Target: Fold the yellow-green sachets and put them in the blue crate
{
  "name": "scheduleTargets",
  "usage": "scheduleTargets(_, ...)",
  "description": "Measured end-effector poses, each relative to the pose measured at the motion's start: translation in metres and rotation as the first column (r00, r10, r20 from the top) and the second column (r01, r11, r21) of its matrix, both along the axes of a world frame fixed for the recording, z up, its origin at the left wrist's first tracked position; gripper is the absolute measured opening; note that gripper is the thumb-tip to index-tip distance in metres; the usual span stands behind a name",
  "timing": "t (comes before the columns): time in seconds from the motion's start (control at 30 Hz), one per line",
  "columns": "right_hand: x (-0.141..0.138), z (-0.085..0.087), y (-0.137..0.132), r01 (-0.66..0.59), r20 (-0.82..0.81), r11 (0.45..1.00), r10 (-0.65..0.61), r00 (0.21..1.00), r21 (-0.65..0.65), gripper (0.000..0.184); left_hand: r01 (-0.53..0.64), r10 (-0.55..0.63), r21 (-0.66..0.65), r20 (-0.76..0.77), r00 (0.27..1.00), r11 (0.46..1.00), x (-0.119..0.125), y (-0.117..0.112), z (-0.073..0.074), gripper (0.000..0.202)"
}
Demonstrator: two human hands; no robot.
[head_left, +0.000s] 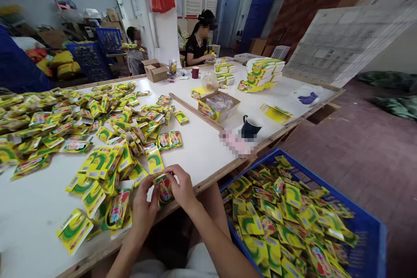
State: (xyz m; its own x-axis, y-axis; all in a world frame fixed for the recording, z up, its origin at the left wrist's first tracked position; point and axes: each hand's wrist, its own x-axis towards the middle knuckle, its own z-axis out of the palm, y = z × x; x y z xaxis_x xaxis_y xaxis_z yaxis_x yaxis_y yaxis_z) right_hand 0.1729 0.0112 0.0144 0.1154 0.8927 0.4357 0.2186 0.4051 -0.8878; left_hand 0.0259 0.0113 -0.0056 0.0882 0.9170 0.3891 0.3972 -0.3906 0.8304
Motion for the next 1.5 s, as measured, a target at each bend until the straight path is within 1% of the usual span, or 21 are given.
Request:
scheduleTargets(0.07, 0.0, 0.002, -0.006, -0.06, 0.022, 0.998, 0.06, 0.998, 0.022, 0.018, 0.042, -0.042, 0.005, -0.029, 0.999, 0.999, -0.002, -0.001, 0.005, 0.023)
scheduleTargets(0.13, 0.0, 0.005, -0.01, -0.089, 0.032, 0.996, 0.088, 0.996, 0.025, 0.016, 0.063, -0.063, -0.007, -0.008, 0.998, 0.998, -0.003, -0.002, 0.011, 0.02)
scheduleTargets(0.27, -0.004, 0.009, -0.01, -0.042, 0.063, 0.999, 0.042, 0.997, -0.002, 0.011, 0.046, -0.039, -0.08, 0.085, 0.996, 0.996, -0.005, -0.002, 0.016, 0.02)
scheduleTargets(0.33, -0.006, 0.011, -0.007, -0.002, 0.09, 1.0, 0.005, 0.996, -0.025, 0.01, 0.033, -0.021, -0.115, 0.098, 0.995, 0.993, -0.004, 0.0, 0.017, 0.023)
scheduleTargets(0.47, -0.007, 0.014, -0.001, 0.031, 0.134, 0.998, -0.022, 0.991, -0.064, 0.011, -0.013, 0.025, -0.135, 0.09, 0.996, 0.991, -0.003, 0.003, 0.017, 0.026)
scheduleTargets(0.6, -0.006, 0.012, -0.001, 0.022, 0.11, 0.996, -0.012, 0.994, -0.087, 0.01, -0.019, 0.036, -0.142, 0.119, 0.992, 0.99, -0.003, 0.003, 0.015, 0.027)
scheduleTargets(0.67, -0.005, 0.009, -0.002, -0.01, 0.072, 0.995, 0.017, 0.997, -0.095, 0.009, -0.009, 0.032, -0.145, 0.161, 0.986, 0.989, -0.003, 0.002, 0.014, 0.026)
scheduleTargets(0.77, -0.006, 0.004, -0.001, -0.067, -0.041, 0.987, 0.061, 0.997, -0.144, 0.008, 0.024, 0.012, -0.161, 0.22, 0.976, 0.987, -0.002, 0.001, 0.015, 0.025)
scheduleTargets(0.87, -0.006, 0.003, 0.0, -0.084, -0.111, 0.979, 0.064, 0.992, -0.187, 0.006, 0.033, 0.014, -0.185, 0.245, 0.969, 0.982, -0.001, 0.0, 0.015, 0.024)
scheduleTargets(0.93, -0.003, 0.003, 0.0, -0.085, -0.099, 0.979, 0.068, 0.993, -0.183, 0.007, 0.031, 0.017, -0.181, 0.258, 0.966, 0.983, -0.001, 0.0, 0.014, 0.023)
scheduleTargets(1.07, 0.001, 0.002, -0.001, -0.108, -0.044, 0.985, 0.103, 0.994, -0.136, 0.011, 0.055, -0.017, -0.145, 0.251, 0.968, 0.988, -0.003, -0.001, 0.009, 0.02)
scheduleTargets(1.2, -0.003, 0.002, -0.003, -0.135, 0.02, 0.982, 0.139, 0.99, -0.129, 0.012, 0.07, -0.034, -0.155, 0.228, 0.973, 0.985, 0.001, -0.007, 0.007, 0.023)
scheduleTargets(1.23, -0.002, 0.004, -0.006, -0.12, 0.04, 0.985, 0.126, 0.991, -0.122, 0.013, 0.065, -0.032, -0.15, 0.212, 0.977, 0.987, 0.002, -0.01, 0.008, 0.026)
scheduleTargets(1.27, 0.002, 0.007, -0.012, -0.079, 0.066, 0.991, 0.086, 0.994, -0.106, 0.013, 0.049, -0.024, -0.134, 0.182, 0.983, 0.99, 0.002, -0.013, 0.009, 0.03)
scheduleTargets(1.3, 0.01, 0.012, -0.021, 0.006, 0.099, 0.998, 0.001, 0.995, -0.069, 0.013, 0.026, -0.012, -0.103, 0.136, 0.991, 0.994, 0.0, -0.017, 0.011, 0.034)
scheduleTargets(1.33, 0.023, 0.017, -0.032, 0.138, 0.137, 0.99, -0.135, 0.981, -0.007, 0.013, 0.001, 0.003, -0.057, 0.072, 0.997, 0.998, -0.003, -0.021, 0.014, 0.037)
scheduleTargets(1.37, 0.041, 0.022, -0.045, 0.291, 0.172, 0.954, -0.299, 0.939, 0.068, 0.013, -0.028, 0.028, -0.002, -0.002, 1.0, 1.0, -0.008, -0.024, 0.017, 0.038)
scheduleTargets(1.4, 0.063, 0.029, -0.059, 0.481, 0.186, 0.858, -0.51, 0.84, 0.181, 0.013, -0.064, 0.068, 0.056, -0.077, 0.995, 0.996, -0.016, -0.028, 0.02, 0.035)
scheduleTargets(1.43, 0.087, 0.035, -0.072, 0.629, 0.19, 0.727, -0.683, 0.706, 0.277, 0.014, -0.102, 0.118, 0.107, -0.148, 0.982, 0.989, -0.025, -0.031, 0.022, 0.031)
scheduleTargets(1.47, 0.111, 0.042, -0.085, 0.729, 0.18, 0.59, -0.805, 0.566, 0.346, 0.014, -0.141, 0.17, 0.144, -0.209, 0.963, 0.979, -0.036, -0.034, 0.024, 0.027)
scheduleTargets(1.5, 0.132, 0.047, -0.095, 0.768, 0.206, 0.531, -0.847, 0.49, 0.357, 0.014, -0.179, 0.218, 0.166, -0.261, 0.94, 0.97, -0.047, -0.036, 0.024, 0.023)
